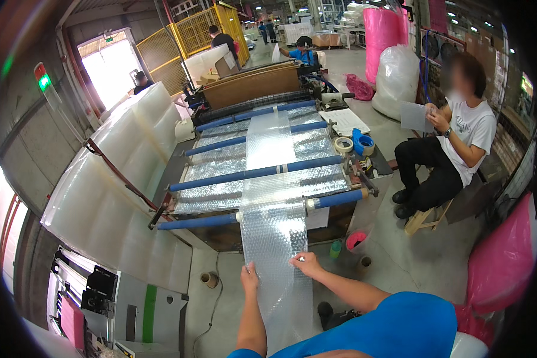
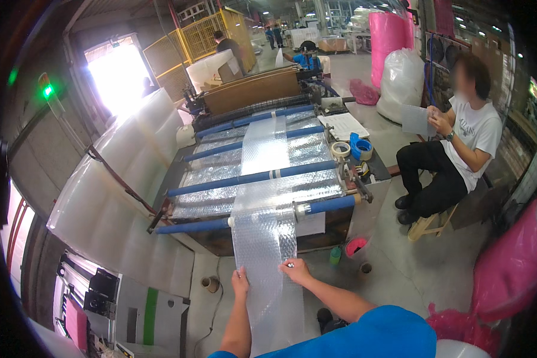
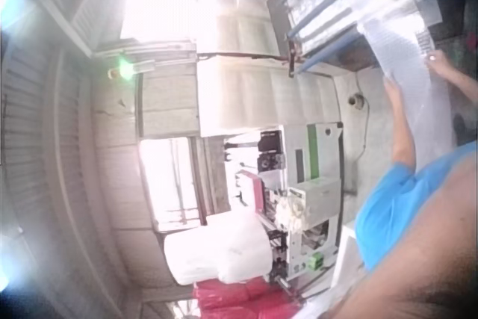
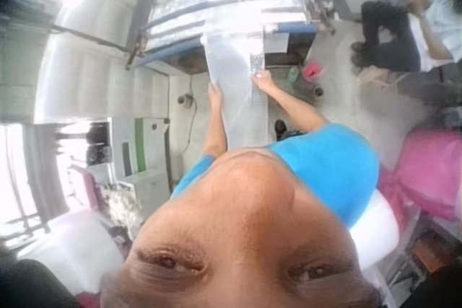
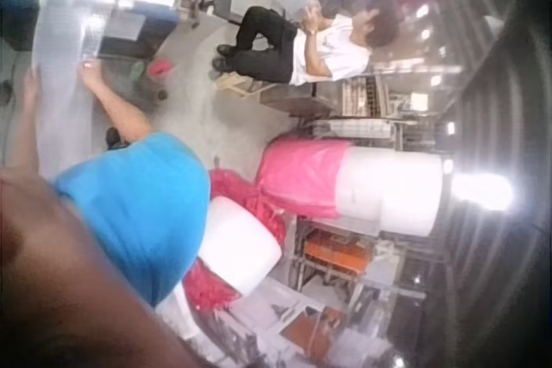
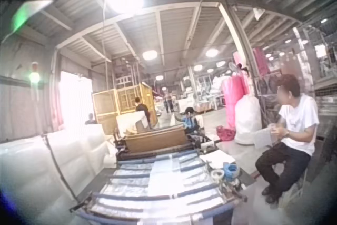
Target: The person stands at a workstation and handles a long sheet of bubble wrap moving along a conveyor belt. They use both hands to guide, smooth, and adjust the plastic sheet as it feeds through the machinery. The person occasionally lifts and repositions the material to ensure it aligns correctly on the rollers.
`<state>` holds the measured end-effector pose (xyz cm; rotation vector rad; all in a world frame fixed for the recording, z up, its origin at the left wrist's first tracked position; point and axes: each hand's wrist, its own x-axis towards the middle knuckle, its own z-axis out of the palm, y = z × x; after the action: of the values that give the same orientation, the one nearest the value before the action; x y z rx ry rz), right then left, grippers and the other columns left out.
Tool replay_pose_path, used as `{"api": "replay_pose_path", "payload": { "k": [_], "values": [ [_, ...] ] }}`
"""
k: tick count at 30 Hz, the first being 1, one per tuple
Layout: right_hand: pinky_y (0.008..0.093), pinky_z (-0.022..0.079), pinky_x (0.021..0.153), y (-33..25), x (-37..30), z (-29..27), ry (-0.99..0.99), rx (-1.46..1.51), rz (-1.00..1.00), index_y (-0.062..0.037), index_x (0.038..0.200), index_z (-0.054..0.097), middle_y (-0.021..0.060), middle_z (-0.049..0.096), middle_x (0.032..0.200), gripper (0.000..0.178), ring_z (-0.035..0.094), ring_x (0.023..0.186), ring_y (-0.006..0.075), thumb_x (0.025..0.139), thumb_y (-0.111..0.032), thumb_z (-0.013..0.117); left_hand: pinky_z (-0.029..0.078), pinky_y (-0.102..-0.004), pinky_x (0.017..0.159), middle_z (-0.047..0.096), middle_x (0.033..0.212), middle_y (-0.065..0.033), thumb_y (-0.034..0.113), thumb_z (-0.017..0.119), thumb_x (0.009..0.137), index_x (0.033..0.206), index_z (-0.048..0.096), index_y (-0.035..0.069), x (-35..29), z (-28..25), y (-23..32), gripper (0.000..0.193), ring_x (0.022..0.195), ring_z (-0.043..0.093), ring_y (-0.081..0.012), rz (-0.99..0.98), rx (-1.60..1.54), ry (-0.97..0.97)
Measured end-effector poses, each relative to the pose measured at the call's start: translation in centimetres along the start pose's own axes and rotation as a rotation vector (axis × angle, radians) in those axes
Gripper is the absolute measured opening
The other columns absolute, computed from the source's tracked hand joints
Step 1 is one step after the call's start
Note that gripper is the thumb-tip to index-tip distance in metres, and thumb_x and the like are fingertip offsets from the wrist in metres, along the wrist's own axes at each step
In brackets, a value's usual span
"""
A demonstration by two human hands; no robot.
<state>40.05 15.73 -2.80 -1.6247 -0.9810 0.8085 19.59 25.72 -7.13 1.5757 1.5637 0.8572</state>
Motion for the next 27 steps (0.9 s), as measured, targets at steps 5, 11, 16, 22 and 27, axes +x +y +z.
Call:
{"api": "replay_pose_path", "payload": {
  "k": [5,11,16,22,27],
  "values": [
    [0.0265,0.042,0.062,-0.6,-1.6,0.6,0.120,0.128,0.111,-0.0043,0.071,0.061,0.0086,0.059,0.069,0.020,0.054,0.068,0.0136,0.065,-0.023,0.067,0.042,-0.0288,0.059,0.058,0.077,-0.0112,0.034,0.069,0.062,0.079,0.052,-0.003,-1.9,-1.5,-1.1,0.044,0.066,0.052,-0.0158,-0.230,-0.055,-0.208],
    [0.0357,0.038,0.075,-1.1,-8.5,2.0,0.635,-0.363,-0.101,-0.0056,0.074,0.058,0.0095,0.053,0.079,0.018,0.046,0.087,0.0239,0.066,-0.020,0.065,0.043,-0.0272,0.068,0.058,0.087,-0.0116,0.040,0.069,0.059,0.098,0.053,-0.004,-7.3,-3.3,-1.6,0.061,0.077,0.055,-0.0156,-0.238,-0.104,-0.305],
    [0.0298,0.038,0.072,1.8,-12.4,3.9,0.235,0.663,0.610,-0.0084,0.081,0.057,0.0068,0.051,0.085,0.014,0.048,0.085,0.0181,0.076,-0.022,0.054,0.044,-0.0291,0.068,0.058,0.087,-0.0115,0.042,0.067,0.061,0.098,0.053,-0.003,-8.2,-4.6,-0.2,0.061,0.078,0.055,-0.0174,-0.273,-0.097,-0.291],
    [0.0302,0.041,0.069,6.0,-13.3,14.1,-0.460,1.323,0.647,-0.0108,0.094,0.052,0.0035,0.053,0.082,0.026,0.050,0.080,0.0159,0.082,-0.031,0.042,0.044,-0.0302,0.066,0.058,0.084,-0.0127,0.044,0.067,0.061,0.093,0.055,-0.006,-10.1,-6.8,1.6,0.061,0.076,0.056,-0.0189,-0.352,-0.084,-0.383],
    [0.0313,0.040,0.072,18.3,-25.8,18.6,-1.017,0.404,0.640,-0.0095,0.096,0.052,0.0040,0.054,0.084,0.027,0.050,0.080,0.0167,0.079,-0.029,0.046,0.044,-0.0302,0.067,0.059,0.083,-0.0129,0.048,0.068,0.058,0.089,0.056,-0.007,-13.5,-8.1,-0.9,0.065,0.075,0.056,-0.0193,-0.389,0.004,-0.510]
  ]
}}
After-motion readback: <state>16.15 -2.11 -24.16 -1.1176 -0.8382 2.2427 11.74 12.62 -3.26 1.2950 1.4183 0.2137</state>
